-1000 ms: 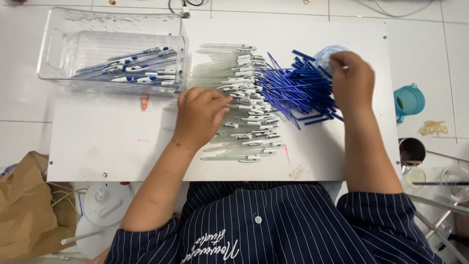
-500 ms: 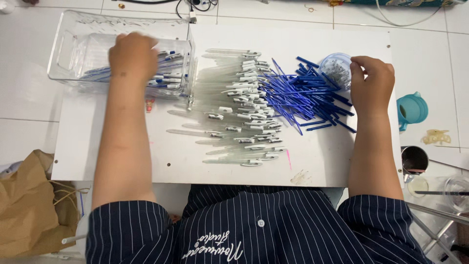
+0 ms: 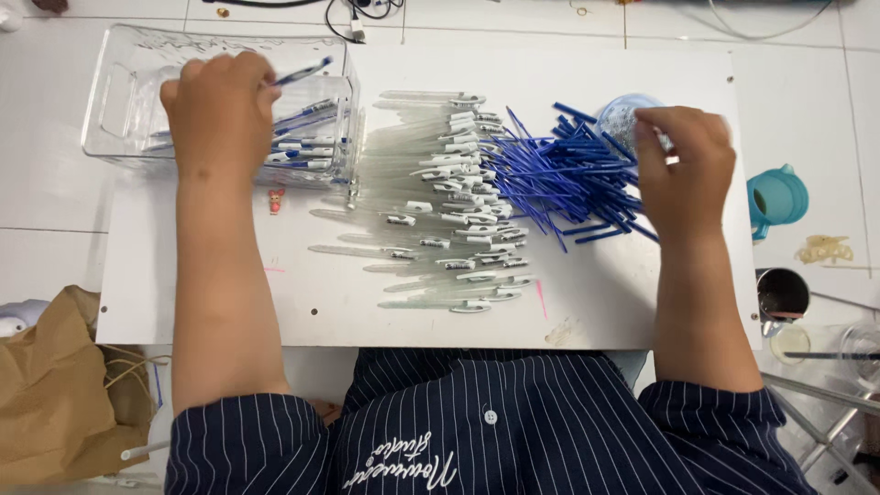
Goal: The person assembles blue pens by inserting ink cartridges into clear plastic barrels. They pick up a barrel and a cartridge, join them, and place the finished pen into a clear plastic container on the table.
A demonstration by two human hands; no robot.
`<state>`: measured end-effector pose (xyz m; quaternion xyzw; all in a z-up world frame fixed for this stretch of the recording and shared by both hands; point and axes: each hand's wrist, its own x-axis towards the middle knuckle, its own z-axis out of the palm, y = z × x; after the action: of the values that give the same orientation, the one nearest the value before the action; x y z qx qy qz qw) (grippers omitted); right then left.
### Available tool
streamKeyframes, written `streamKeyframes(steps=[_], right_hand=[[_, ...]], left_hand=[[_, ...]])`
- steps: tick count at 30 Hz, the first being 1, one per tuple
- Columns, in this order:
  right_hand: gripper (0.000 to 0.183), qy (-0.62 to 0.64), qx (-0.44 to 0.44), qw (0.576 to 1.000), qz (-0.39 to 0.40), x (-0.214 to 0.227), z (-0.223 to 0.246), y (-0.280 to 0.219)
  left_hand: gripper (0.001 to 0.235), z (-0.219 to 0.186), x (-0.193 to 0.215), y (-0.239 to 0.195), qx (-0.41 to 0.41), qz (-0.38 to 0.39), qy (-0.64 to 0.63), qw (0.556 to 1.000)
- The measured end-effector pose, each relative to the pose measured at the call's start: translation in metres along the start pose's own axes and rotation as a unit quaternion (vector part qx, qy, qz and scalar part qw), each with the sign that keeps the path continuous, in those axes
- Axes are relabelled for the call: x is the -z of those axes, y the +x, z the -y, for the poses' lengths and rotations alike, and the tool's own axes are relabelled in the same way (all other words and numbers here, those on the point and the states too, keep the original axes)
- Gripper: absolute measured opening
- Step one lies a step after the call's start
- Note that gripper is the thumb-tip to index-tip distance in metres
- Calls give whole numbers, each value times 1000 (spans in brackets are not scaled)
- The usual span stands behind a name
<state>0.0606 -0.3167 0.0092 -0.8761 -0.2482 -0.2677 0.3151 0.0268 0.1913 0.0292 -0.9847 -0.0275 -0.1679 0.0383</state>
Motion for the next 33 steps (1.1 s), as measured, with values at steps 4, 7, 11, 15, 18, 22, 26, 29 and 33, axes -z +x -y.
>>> streamKeyframes(steps=[4, 7, 11, 15, 18, 22, 26, 29, 33], right_hand=[[18, 124, 37, 991, 32, 0, 65, 4], [20, 137, 36, 988, 53, -5, 91, -2], [21, 205, 43, 978, -2, -13, 95, -16], [24, 233, 19, 972, -7, -7, 102, -23], [23, 230, 23, 973, 14, -6, 100, -29], [16, 214, 30, 976, -6, -18, 95, -38], [12, 178, 43, 983, -5, -22, 100, -38], [8, 160, 45, 986, 2, -26, 99, -43], [19, 164, 22, 985, 47, -28, 93, -50]], left_hand=[[18, -79, 45, -17, -134, -112, -146, 974], [26, -136, 55, -34, -237, -129, -307, 913], [24, -175, 37, -54, -280, -150, -367, 875], [22, -185, 27, -68, -256, -101, -412, 869], [20, -189, 14, -73, -259, -87, -419, 866], [16, -195, 17, -82, -257, -72, -412, 871], [13, -193, 28, -81, -250, -60, -364, 895], [13, -193, 29, -83, -252, -59, -347, 902], [15, -194, 33, -83, -248, -59, -341, 905]])
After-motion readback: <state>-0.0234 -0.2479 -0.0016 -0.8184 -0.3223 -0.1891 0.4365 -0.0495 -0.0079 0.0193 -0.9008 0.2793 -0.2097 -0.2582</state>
